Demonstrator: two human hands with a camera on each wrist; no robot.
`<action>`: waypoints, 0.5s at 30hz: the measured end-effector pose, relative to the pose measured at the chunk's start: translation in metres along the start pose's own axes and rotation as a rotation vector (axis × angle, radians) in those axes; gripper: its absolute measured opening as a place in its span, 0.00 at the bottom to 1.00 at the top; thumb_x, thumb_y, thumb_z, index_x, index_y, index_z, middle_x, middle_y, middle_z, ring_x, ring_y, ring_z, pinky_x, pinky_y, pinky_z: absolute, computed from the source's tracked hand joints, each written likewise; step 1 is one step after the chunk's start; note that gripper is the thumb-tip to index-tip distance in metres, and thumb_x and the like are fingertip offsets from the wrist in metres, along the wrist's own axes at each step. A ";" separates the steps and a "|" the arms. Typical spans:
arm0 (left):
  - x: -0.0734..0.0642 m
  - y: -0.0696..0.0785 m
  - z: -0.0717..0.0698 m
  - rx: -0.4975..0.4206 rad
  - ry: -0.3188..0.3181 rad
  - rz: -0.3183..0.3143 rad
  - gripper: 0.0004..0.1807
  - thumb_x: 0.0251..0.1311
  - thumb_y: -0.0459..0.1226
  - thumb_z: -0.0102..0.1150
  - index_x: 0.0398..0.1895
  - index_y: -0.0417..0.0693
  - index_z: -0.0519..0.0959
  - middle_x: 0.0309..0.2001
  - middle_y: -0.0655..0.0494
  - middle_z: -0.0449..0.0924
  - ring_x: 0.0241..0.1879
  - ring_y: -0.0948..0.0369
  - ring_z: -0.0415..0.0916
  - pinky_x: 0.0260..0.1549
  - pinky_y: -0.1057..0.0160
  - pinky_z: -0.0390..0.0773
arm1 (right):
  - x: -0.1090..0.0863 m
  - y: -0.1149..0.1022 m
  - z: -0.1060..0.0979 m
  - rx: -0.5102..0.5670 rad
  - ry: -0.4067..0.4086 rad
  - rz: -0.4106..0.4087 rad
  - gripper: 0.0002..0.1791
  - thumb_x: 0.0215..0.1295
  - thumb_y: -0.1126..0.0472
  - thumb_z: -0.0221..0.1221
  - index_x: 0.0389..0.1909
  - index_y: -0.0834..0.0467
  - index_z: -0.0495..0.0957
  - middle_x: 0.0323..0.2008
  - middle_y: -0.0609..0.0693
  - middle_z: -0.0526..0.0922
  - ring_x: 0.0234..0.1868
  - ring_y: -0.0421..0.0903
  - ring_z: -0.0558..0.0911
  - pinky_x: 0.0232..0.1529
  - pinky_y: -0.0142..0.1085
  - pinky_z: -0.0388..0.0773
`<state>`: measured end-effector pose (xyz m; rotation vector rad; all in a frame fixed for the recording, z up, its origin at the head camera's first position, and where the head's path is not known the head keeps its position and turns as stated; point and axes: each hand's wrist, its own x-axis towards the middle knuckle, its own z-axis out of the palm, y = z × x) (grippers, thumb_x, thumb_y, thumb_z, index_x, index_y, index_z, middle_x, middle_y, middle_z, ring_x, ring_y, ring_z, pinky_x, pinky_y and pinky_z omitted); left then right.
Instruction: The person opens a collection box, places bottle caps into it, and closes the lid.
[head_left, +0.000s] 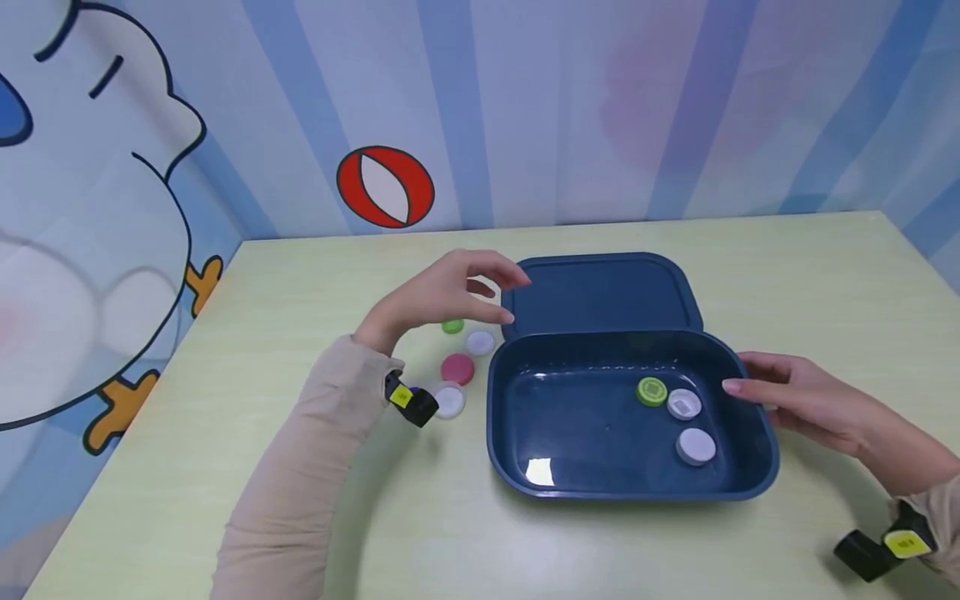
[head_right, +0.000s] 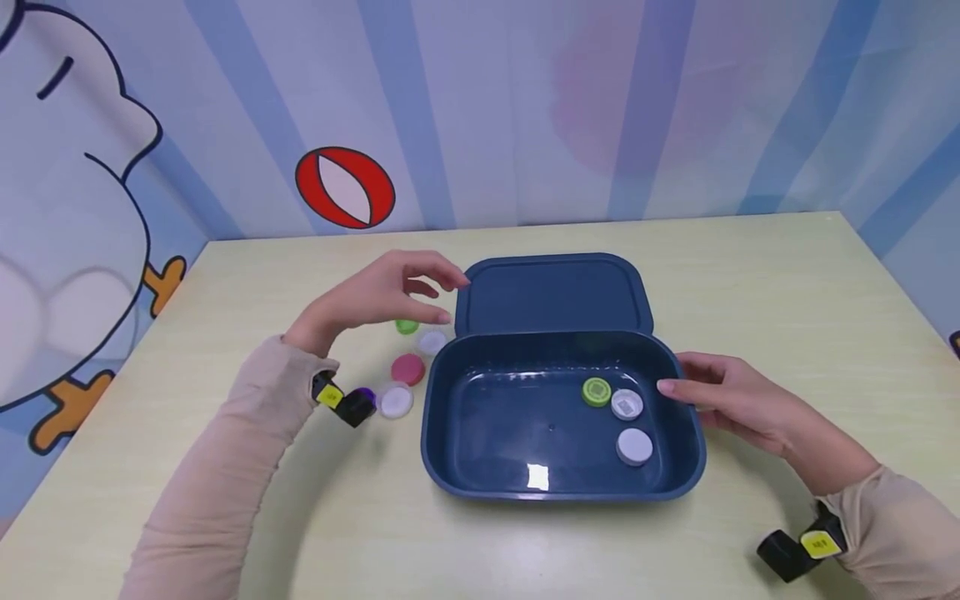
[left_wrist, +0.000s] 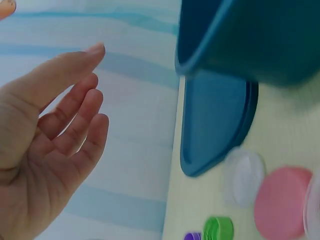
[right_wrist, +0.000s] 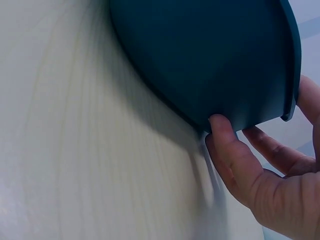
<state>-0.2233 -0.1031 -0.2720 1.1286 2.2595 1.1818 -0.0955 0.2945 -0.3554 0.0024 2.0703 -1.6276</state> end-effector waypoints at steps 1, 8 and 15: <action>-0.001 -0.003 -0.002 -0.004 0.009 -0.013 0.22 0.52 0.35 0.67 0.52 0.46 0.76 0.50 0.56 0.76 0.51 0.61 0.71 0.52 0.57 0.72 | 0.000 0.000 0.000 -0.003 0.003 0.002 0.37 0.70 0.56 0.49 0.68 0.72 0.43 0.52 0.55 0.71 0.44 0.44 0.79 0.45 0.44 0.78; -0.011 -0.026 -0.011 -0.002 0.056 -0.092 0.24 0.51 0.31 0.66 0.54 0.45 0.76 0.51 0.54 0.76 0.53 0.52 0.70 0.53 0.52 0.72 | 0.000 0.000 0.001 -0.009 0.008 0.010 0.37 0.70 0.56 0.49 0.68 0.72 0.43 0.54 0.57 0.69 0.45 0.44 0.78 0.46 0.44 0.78; -0.022 -0.043 -0.019 -0.016 0.104 -0.171 0.25 0.51 0.29 0.65 0.54 0.46 0.75 0.55 0.46 0.73 0.55 0.48 0.69 0.51 0.57 0.74 | -0.001 0.000 0.001 -0.004 0.009 0.015 0.38 0.70 0.56 0.49 0.68 0.72 0.43 0.54 0.57 0.70 0.44 0.44 0.78 0.46 0.44 0.78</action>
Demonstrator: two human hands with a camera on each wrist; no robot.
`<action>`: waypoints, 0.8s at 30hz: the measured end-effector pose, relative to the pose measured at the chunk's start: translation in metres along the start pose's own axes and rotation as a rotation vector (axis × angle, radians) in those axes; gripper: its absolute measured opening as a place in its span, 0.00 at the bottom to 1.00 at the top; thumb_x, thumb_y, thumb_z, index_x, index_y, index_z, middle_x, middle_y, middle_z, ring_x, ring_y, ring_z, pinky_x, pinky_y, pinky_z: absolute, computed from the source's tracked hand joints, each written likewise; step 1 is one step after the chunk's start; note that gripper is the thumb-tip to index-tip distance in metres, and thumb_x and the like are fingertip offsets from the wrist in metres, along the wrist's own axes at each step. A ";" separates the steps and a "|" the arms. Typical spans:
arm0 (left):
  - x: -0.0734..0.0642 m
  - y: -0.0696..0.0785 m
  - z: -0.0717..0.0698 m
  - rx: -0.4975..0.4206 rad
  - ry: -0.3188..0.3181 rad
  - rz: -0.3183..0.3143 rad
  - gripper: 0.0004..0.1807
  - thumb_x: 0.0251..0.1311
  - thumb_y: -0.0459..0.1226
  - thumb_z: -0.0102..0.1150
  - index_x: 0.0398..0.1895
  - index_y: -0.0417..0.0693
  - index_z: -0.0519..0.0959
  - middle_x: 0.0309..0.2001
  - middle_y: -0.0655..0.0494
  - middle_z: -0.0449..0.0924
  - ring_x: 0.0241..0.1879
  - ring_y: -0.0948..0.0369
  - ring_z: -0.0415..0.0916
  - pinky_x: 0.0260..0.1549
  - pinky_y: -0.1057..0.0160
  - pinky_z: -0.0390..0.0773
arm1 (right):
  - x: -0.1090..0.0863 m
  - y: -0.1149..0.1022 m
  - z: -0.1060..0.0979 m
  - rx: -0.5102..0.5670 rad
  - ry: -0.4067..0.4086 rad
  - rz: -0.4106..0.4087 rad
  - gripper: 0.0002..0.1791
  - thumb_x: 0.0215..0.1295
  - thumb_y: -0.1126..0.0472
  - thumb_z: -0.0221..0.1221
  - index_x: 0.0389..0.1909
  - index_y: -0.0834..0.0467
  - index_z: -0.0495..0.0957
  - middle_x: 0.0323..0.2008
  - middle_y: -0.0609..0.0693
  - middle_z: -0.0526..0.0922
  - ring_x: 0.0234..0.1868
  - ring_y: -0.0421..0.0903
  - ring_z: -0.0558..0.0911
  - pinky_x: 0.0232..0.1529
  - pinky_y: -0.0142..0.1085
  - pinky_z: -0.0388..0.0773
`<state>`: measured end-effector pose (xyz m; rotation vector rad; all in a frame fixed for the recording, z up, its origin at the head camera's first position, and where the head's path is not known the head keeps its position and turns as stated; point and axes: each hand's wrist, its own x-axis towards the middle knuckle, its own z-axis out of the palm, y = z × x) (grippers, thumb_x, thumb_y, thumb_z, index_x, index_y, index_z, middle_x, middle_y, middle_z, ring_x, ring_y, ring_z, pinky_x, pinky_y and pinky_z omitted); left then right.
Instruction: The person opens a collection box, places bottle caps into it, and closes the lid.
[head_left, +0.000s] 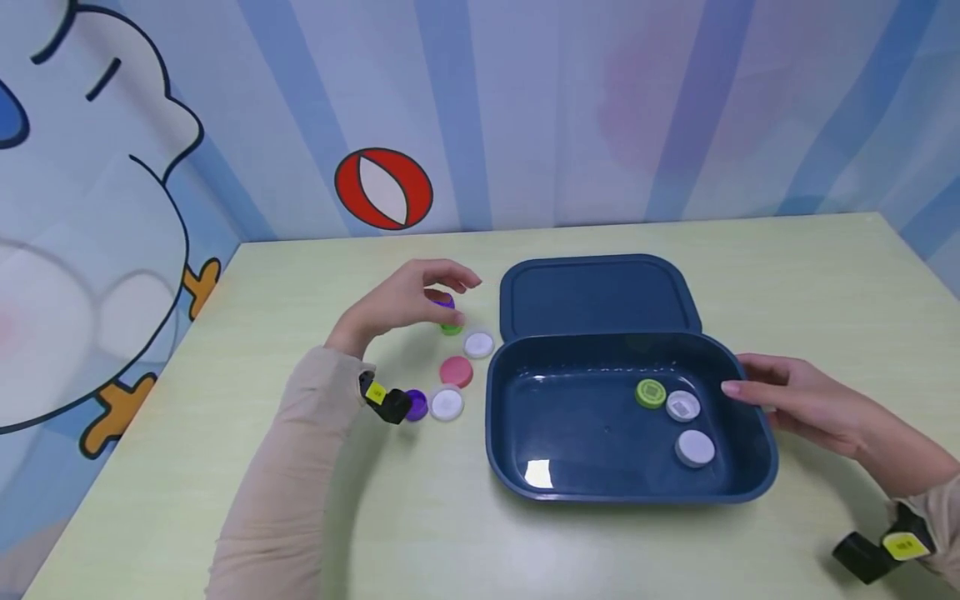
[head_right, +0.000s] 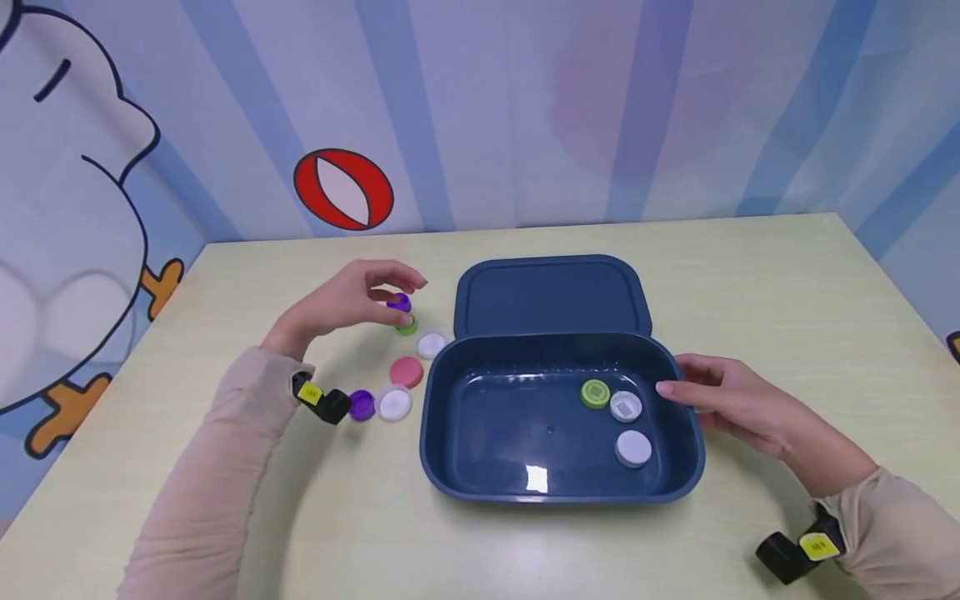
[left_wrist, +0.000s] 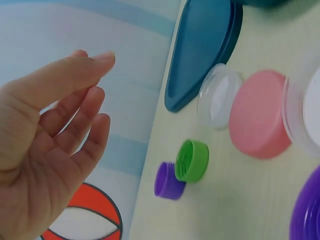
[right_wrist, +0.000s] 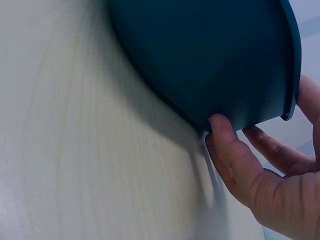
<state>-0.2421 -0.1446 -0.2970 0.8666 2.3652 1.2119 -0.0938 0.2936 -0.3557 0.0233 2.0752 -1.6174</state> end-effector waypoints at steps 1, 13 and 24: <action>-0.001 -0.003 -0.001 -0.004 0.008 -0.013 0.25 0.51 0.29 0.65 0.55 0.46 0.75 0.55 0.46 0.73 0.55 0.48 0.69 0.51 0.57 0.73 | 0.000 0.000 0.000 0.003 -0.002 -0.001 0.38 0.70 0.56 0.49 0.68 0.72 0.43 0.53 0.56 0.70 0.44 0.44 0.78 0.46 0.43 0.78; -0.007 -0.033 -0.009 -0.047 0.089 -0.092 0.27 0.53 0.25 0.61 0.58 0.39 0.71 0.57 0.43 0.71 0.56 0.51 0.67 0.57 0.53 0.68 | -0.001 0.000 0.001 0.007 0.000 -0.009 0.38 0.70 0.56 0.49 0.69 0.72 0.42 0.54 0.57 0.70 0.45 0.44 0.78 0.46 0.44 0.78; -0.006 -0.056 -0.008 -0.081 0.140 -0.169 0.26 0.52 0.24 0.61 0.57 0.40 0.72 0.57 0.48 0.71 0.57 0.52 0.68 0.53 0.54 0.72 | -0.002 0.002 0.002 0.007 0.002 -0.003 0.38 0.70 0.55 0.49 0.69 0.72 0.42 0.56 0.60 0.68 0.45 0.44 0.78 0.46 0.44 0.78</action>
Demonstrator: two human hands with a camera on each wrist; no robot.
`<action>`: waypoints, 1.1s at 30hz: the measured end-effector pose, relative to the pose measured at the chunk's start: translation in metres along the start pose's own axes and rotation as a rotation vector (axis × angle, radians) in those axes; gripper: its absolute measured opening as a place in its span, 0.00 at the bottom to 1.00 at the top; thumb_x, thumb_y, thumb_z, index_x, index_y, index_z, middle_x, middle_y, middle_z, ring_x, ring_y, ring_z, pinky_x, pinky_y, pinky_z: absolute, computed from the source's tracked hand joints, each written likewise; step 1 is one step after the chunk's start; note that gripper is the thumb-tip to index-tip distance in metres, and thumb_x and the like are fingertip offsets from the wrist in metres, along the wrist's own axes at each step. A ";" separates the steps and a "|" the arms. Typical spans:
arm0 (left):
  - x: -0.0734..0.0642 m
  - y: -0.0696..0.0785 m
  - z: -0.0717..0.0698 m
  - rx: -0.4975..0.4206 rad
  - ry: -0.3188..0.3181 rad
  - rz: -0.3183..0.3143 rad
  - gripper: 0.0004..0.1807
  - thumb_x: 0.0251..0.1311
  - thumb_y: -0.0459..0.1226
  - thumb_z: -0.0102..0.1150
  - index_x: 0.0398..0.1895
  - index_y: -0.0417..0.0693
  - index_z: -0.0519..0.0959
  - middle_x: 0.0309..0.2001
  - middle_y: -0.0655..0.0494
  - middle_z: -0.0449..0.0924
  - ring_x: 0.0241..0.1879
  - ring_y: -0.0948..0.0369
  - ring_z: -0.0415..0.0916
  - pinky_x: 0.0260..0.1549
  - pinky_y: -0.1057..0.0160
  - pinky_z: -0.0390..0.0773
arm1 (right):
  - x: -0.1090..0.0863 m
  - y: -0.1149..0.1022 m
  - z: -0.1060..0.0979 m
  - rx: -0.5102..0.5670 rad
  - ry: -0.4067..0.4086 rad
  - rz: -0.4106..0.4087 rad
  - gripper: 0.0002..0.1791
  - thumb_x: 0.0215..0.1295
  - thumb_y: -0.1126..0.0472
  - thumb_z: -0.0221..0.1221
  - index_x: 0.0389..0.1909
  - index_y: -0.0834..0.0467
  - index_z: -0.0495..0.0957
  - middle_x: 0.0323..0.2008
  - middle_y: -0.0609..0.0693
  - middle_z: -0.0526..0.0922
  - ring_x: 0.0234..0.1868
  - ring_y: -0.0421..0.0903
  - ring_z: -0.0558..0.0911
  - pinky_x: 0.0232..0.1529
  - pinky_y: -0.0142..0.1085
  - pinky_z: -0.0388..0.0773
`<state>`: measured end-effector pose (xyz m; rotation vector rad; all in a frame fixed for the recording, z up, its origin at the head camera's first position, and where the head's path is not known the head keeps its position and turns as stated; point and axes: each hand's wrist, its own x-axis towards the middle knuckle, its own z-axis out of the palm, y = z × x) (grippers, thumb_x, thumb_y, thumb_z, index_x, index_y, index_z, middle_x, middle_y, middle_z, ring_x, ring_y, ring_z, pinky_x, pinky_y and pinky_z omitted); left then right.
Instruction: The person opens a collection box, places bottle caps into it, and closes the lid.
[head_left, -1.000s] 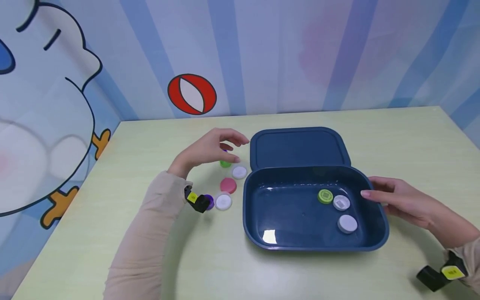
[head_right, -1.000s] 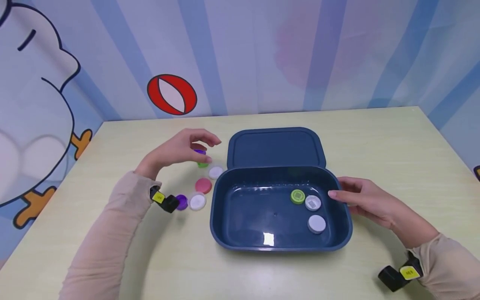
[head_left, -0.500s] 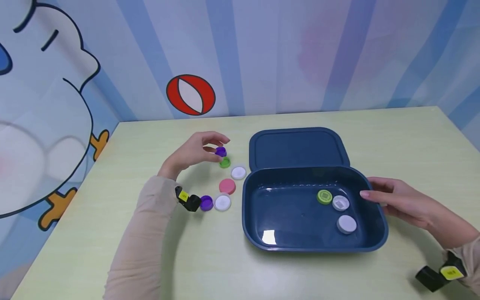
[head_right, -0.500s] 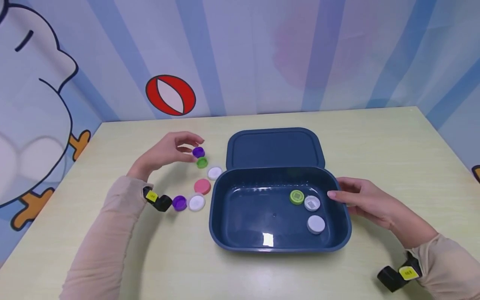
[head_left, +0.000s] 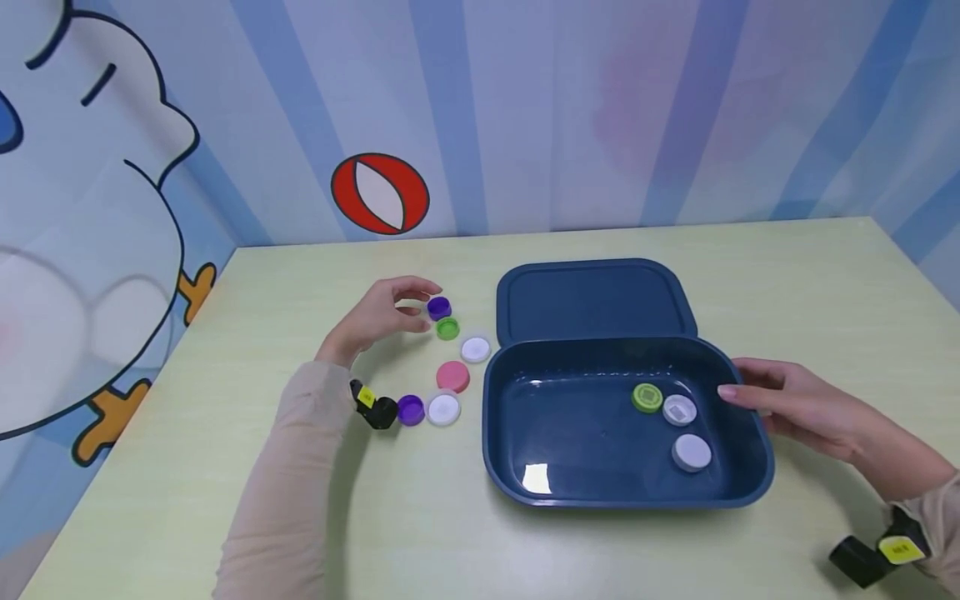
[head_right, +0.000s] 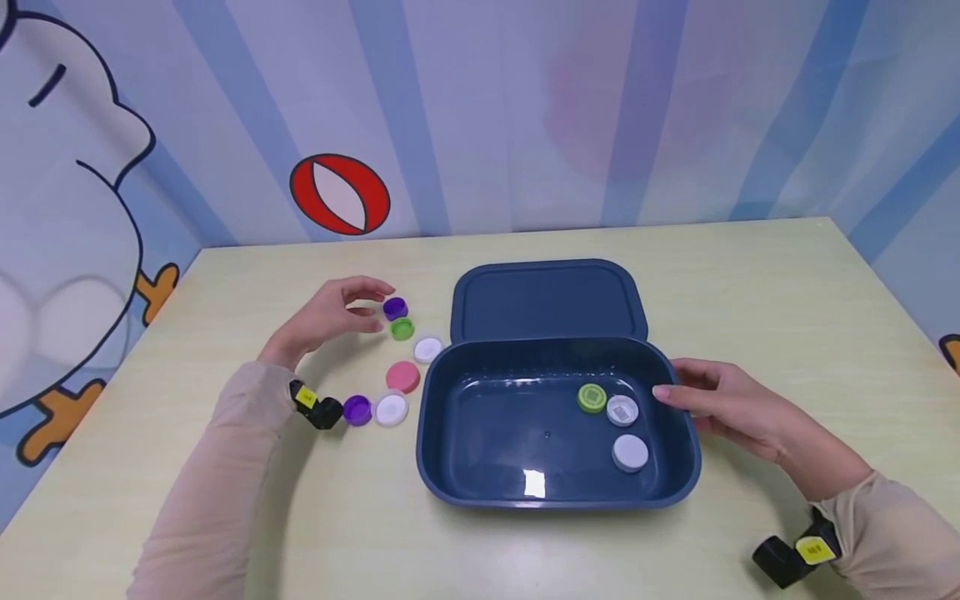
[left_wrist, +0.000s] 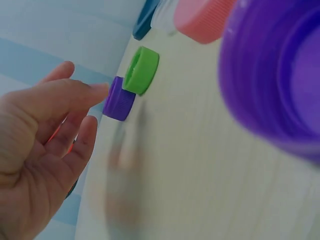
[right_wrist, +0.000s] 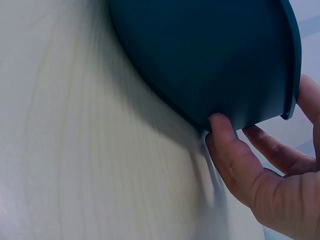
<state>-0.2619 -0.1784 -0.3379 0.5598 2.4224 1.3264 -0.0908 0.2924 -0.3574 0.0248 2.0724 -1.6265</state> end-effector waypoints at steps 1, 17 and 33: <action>0.000 -0.001 0.000 -0.002 0.002 -0.001 0.26 0.52 0.24 0.61 0.57 0.40 0.72 0.57 0.47 0.71 0.56 0.52 0.68 0.53 0.54 0.72 | 0.000 0.000 0.000 -0.002 0.001 0.001 0.38 0.70 0.55 0.49 0.69 0.72 0.42 0.56 0.61 0.68 0.45 0.44 0.78 0.46 0.44 0.78; 0.011 -0.006 0.004 0.050 0.015 -0.092 0.26 0.51 0.26 0.63 0.57 0.44 0.74 0.56 0.49 0.72 0.55 0.52 0.68 0.53 0.54 0.71 | 0.000 -0.002 0.000 0.004 0.004 0.012 0.39 0.70 0.55 0.50 0.69 0.72 0.42 0.57 0.62 0.66 0.46 0.44 0.77 0.47 0.44 0.77; 0.012 -0.004 0.010 0.115 -0.009 -0.074 0.25 0.53 0.26 0.61 0.57 0.47 0.74 0.56 0.50 0.72 0.55 0.52 0.67 0.54 0.54 0.71 | 0.001 -0.003 -0.002 -0.002 0.005 0.007 0.39 0.69 0.55 0.50 0.69 0.72 0.42 0.57 0.62 0.67 0.45 0.44 0.78 0.46 0.44 0.77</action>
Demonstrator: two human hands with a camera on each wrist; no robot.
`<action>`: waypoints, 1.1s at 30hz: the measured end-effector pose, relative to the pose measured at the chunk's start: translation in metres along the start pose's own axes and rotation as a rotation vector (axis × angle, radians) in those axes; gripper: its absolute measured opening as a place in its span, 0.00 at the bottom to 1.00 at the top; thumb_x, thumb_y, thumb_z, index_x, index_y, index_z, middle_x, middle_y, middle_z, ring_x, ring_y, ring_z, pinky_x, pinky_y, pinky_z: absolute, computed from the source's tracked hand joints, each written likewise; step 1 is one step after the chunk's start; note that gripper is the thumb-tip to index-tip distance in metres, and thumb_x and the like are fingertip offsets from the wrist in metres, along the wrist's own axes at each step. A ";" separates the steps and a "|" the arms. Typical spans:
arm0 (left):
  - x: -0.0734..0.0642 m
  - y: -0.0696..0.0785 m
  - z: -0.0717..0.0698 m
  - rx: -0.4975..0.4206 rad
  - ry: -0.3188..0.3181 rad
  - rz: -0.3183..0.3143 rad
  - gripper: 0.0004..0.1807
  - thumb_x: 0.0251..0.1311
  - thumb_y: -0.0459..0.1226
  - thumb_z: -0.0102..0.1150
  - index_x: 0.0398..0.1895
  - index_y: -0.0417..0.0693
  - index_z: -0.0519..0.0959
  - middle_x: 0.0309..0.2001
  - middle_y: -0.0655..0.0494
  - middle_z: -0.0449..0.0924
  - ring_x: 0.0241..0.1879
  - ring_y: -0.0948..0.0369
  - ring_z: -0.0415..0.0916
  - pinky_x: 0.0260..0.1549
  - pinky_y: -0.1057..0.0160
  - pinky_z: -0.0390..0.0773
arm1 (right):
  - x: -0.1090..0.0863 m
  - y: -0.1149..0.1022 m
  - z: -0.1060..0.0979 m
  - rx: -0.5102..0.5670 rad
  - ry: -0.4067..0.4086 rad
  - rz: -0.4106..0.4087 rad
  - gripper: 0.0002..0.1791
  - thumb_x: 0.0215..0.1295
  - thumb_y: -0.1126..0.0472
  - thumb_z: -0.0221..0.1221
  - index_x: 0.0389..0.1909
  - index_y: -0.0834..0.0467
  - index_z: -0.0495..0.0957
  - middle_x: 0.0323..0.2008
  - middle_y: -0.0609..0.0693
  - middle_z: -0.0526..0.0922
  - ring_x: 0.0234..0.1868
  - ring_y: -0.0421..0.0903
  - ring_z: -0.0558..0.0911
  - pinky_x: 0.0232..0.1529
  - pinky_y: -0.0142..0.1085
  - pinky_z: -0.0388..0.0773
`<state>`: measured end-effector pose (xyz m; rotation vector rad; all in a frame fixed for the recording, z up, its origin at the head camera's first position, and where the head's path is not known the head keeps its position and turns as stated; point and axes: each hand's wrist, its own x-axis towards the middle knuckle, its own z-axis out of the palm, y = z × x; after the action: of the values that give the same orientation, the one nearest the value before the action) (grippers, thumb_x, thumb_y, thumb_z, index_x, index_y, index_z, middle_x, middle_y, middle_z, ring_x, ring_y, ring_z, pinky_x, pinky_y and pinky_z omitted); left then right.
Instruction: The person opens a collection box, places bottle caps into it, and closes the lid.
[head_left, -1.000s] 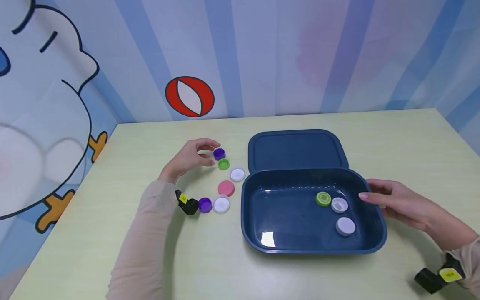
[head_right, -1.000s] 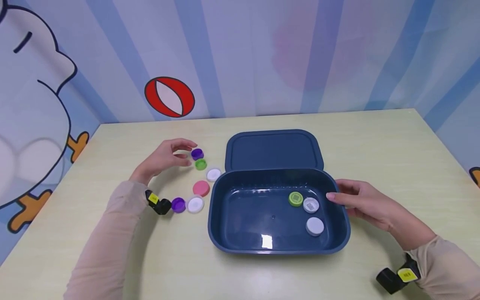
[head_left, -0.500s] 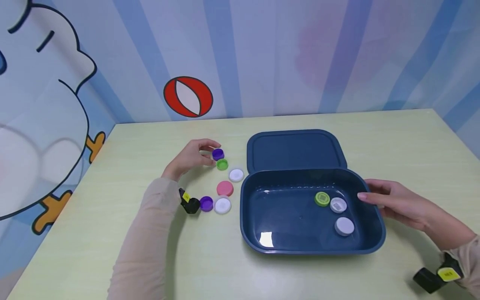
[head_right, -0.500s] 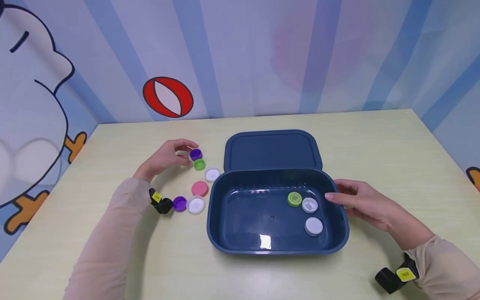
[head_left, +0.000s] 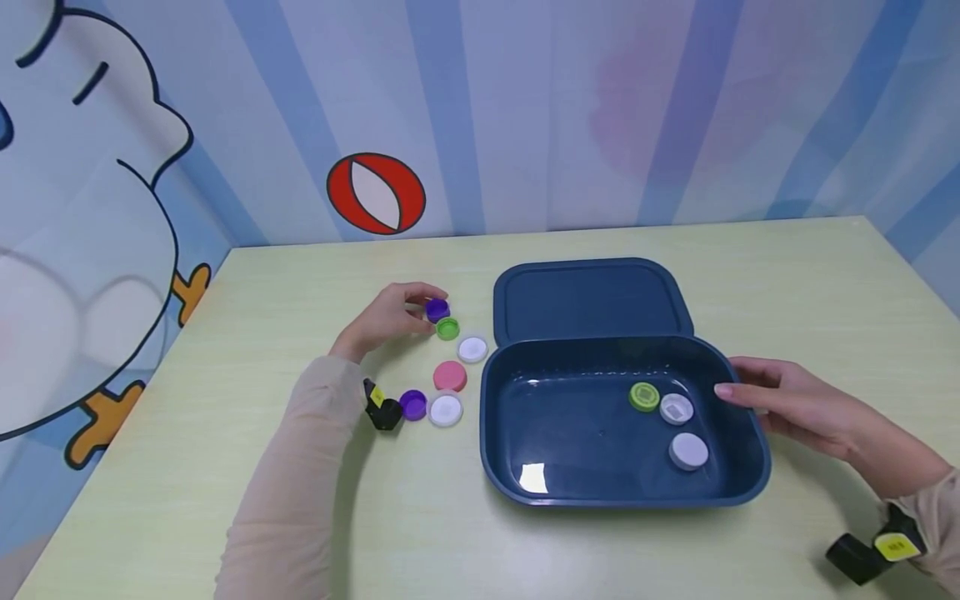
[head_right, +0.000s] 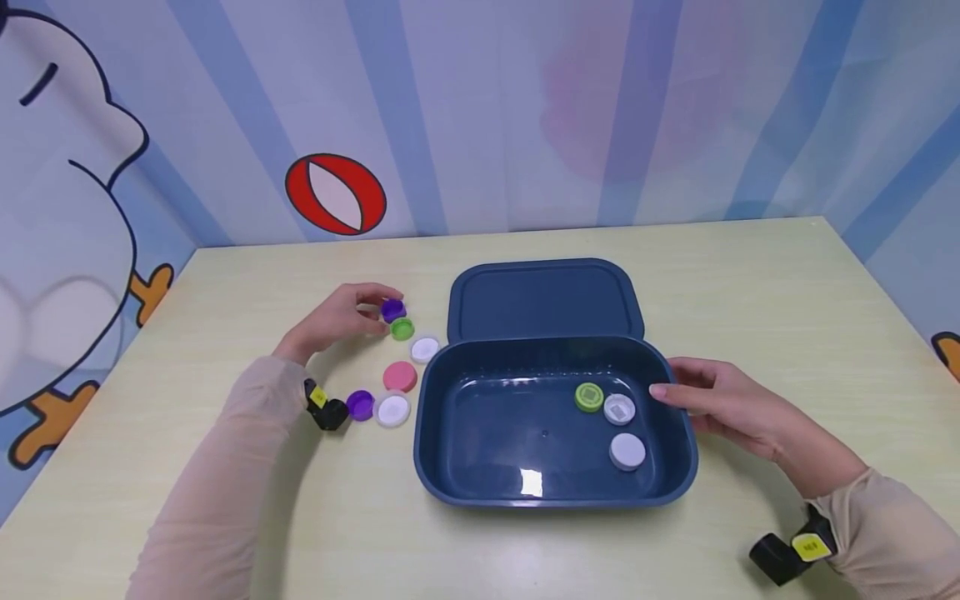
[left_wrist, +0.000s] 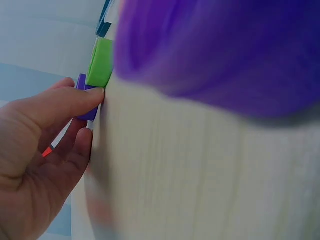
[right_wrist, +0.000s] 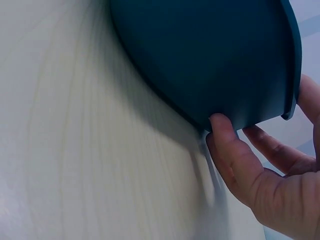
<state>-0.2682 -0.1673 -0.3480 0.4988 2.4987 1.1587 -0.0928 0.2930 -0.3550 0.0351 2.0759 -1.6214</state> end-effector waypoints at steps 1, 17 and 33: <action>0.000 0.000 0.000 0.001 0.001 0.002 0.26 0.53 0.26 0.62 0.57 0.47 0.74 0.56 0.50 0.72 0.54 0.53 0.67 0.54 0.54 0.71 | 0.000 0.000 0.000 -0.001 0.000 0.000 0.39 0.69 0.55 0.50 0.69 0.72 0.42 0.57 0.62 0.67 0.45 0.44 0.78 0.46 0.44 0.77; -0.007 -0.002 0.001 0.046 0.020 -0.013 0.23 0.52 0.31 0.65 0.54 0.46 0.76 0.51 0.50 0.75 0.51 0.54 0.70 0.54 0.56 0.71 | -0.001 0.001 -0.001 0.013 -0.003 -0.010 0.38 0.70 0.56 0.50 0.69 0.72 0.43 0.53 0.55 0.70 0.45 0.44 0.78 0.46 0.44 0.78; -0.019 0.003 -0.009 0.038 -0.014 0.023 0.24 0.50 0.31 0.66 0.54 0.43 0.76 0.50 0.49 0.75 0.50 0.53 0.71 0.51 0.57 0.73 | -0.001 0.001 0.000 -0.006 0.002 -0.012 0.39 0.70 0.55 0.49 0.69 0.72 0.41 0.58 0.64 0.65 0.46 0.43 0.77 0.46 0.44 0.78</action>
<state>-0.2552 -0.1803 -0.3371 0.5454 2.5132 1.1141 -0.0914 0.2940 -0.3554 0.0223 2.0858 -1.6225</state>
